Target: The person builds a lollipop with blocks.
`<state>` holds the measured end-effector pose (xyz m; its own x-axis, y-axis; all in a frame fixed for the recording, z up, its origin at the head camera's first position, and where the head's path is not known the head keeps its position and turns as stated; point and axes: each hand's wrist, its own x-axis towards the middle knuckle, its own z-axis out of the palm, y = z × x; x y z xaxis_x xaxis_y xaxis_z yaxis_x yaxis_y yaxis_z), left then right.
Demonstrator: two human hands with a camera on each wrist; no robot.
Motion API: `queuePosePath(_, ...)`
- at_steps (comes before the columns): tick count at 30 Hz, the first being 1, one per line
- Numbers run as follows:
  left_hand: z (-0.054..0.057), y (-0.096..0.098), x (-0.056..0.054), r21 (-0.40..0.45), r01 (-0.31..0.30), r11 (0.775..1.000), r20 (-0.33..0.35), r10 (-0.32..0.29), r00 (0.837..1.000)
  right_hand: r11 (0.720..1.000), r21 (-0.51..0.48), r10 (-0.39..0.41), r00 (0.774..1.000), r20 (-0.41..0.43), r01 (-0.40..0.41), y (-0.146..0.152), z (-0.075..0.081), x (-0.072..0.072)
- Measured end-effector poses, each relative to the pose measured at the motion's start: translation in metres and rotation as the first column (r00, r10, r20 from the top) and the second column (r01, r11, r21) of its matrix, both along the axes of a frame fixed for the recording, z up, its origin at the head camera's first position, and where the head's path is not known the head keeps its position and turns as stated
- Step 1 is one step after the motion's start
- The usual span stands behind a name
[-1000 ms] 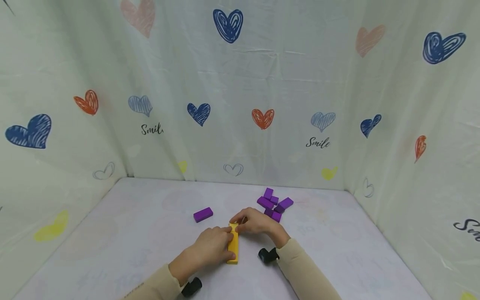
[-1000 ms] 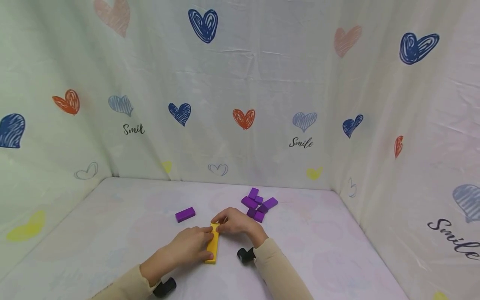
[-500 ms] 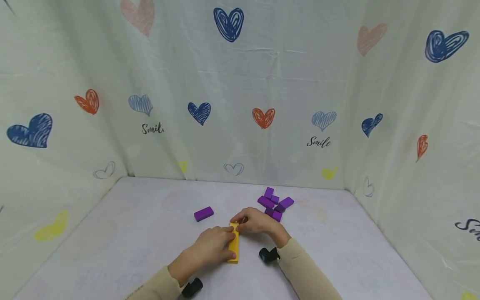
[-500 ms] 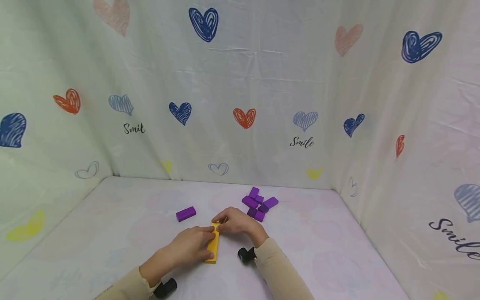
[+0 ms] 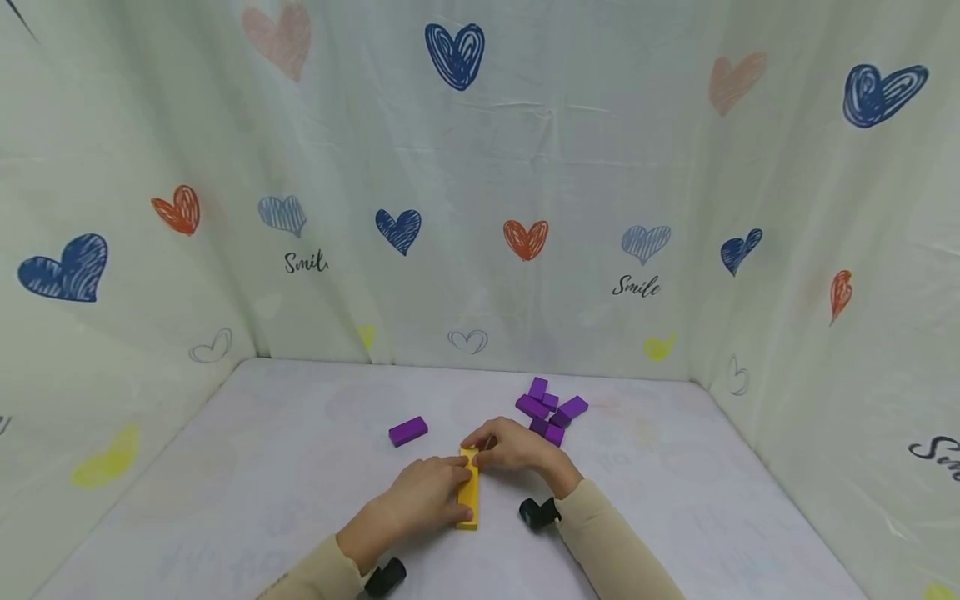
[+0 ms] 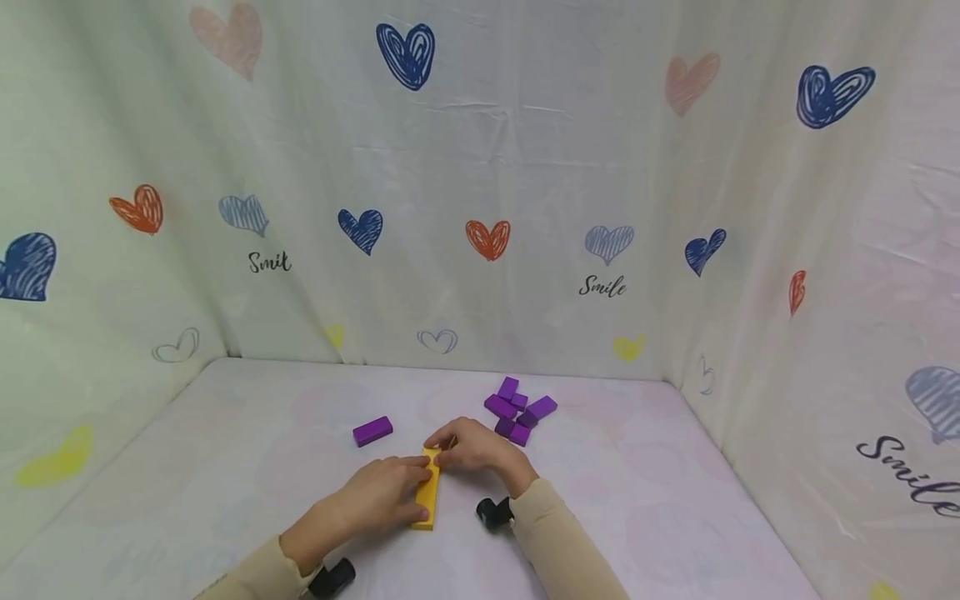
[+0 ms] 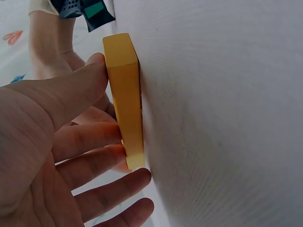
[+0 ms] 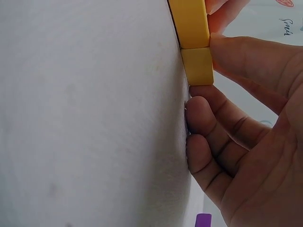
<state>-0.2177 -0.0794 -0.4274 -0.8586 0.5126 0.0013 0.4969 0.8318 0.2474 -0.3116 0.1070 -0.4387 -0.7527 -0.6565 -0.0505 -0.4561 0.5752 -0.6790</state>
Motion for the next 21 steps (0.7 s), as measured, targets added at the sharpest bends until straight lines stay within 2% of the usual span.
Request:
queuePosePath(10,0.000,-0.003,0.001,0.012,0.000,1.000,0.006,0.000,1.000,1.000,0.010,0.020,0.999,-0.027,-0.020,-0.002,-0.002,-0.001)
queuePosePath(17,0.000,-0.001,0.000,0.033,0.015,0.999,0.013,-0.016,1.000,0.999,0.044,0.002,0.999,-0.032,-0.001,0.005,0.003,0.000)
queuePosePath(21,-0.001,0.000,-0.001,0.021,0.003,1.000,0.022,-0.003,1.000,0.999,0.047,-0.026,0.999,-0.040,0.028,0.013,0.009,0.001)
